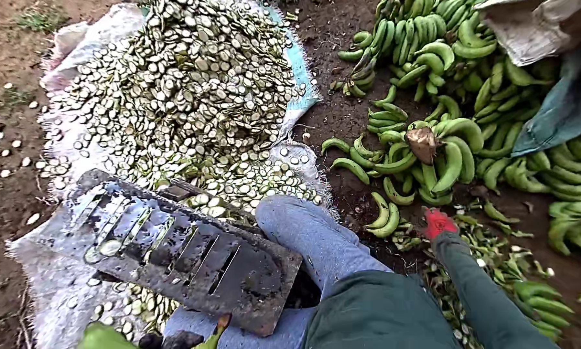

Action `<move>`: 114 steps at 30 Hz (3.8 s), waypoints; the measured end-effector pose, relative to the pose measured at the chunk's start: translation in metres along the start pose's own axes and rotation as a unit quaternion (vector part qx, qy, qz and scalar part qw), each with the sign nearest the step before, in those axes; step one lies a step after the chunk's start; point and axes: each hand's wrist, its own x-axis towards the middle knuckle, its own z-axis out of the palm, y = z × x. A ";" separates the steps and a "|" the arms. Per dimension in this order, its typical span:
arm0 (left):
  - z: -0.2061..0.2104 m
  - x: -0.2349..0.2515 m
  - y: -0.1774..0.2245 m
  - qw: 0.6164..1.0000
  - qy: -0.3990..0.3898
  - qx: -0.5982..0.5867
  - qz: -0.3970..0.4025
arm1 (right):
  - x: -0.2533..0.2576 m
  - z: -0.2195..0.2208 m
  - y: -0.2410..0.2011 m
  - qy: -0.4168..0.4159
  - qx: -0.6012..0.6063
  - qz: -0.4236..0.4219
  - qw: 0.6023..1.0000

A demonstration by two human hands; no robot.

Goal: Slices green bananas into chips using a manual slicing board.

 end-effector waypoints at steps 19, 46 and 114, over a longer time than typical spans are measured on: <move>0.021 0.058 -0.075 0.791 0.016 0.567 0.231 | 0.001 -0.030 -0.168 -0.001 0.132 -0.258 0.957; 0.027 -0.010 -0.007 0.874 -0.387 0.296 0.001 | -0.257 -0.054 -0.367 0.019 0.548 -0.610 0.572; -0.250 0.012 -0.079 0.820 0.426 0.354 0.144 | -0.197 0.024 -0.437 0.043 0.372 -0.716 0.589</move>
